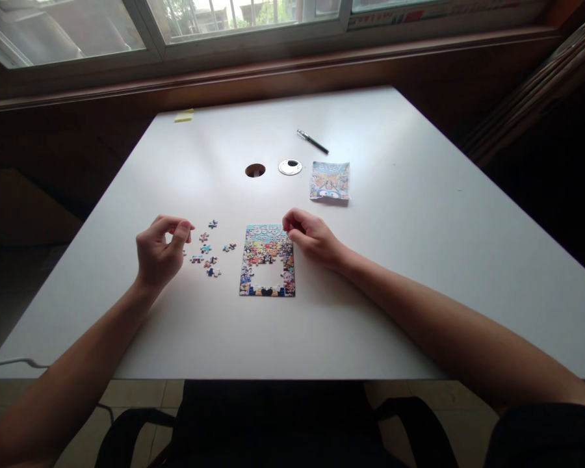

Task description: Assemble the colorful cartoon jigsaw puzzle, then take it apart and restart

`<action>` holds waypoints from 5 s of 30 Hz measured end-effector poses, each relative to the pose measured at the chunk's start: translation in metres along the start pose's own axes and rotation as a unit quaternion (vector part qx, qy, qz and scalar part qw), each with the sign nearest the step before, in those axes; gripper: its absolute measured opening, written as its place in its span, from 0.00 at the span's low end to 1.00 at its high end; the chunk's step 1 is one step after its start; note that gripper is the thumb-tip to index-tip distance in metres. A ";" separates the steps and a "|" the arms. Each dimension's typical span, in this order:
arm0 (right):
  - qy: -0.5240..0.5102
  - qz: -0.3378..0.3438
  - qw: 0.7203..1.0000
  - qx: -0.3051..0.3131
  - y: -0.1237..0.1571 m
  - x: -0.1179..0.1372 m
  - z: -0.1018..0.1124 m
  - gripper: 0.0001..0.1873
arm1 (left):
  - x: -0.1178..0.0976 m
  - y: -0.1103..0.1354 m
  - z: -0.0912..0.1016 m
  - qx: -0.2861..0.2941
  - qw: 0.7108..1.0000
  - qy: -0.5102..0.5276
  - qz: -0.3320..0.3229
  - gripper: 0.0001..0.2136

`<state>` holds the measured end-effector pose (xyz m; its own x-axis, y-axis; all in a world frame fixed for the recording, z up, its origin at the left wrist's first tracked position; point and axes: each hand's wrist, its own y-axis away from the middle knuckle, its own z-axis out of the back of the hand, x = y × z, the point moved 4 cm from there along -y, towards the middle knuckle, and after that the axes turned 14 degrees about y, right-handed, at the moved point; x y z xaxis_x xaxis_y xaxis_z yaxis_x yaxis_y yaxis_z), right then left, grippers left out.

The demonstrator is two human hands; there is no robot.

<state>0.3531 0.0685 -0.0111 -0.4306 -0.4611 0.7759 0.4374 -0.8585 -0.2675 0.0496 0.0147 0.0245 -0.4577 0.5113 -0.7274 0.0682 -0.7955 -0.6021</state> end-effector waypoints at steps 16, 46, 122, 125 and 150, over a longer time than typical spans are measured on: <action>-0.005 -0.003 1.000 -0.001 0.000 0.001 0.001 0.06 | 0.003 -0.002 0.000 -0.013 0.999 -0.014 0.045 0.08; 0.094 0.116 0.989 -0.011 0.005 0.015 -0.001 0.04 | 0.006 0.009 -0.021 0.175 0.969 -0.174 0.018 0.05; 0.167 0.271 0.939 0.126 0.007 0.028 -0.001 0.05 | -0.034 0.023 -0.042 0.177 0.979 -0.044 -0.090 0.06; 0.215 0.296 0.925 0.100 0.010 0.030 -0.003 0.05 | -0.034 0.022 -0.042 0.177 0.979 -0.049 -0.085 0.06; -0.048 0.014 0.999 0.011 -0.003 0.005 0.017 0.12 | -0.020 0.005 -0.015 0.078 0.981 -0.107 -0.143 0.05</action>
<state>0.3628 0.0729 0.0029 -0.3404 -0.4598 0.8202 0.4659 -0.8401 -0.2777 0.0725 0.0054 0.0310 -0.6146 0.6549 -0.4397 -0.2202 -0.6777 -0.7016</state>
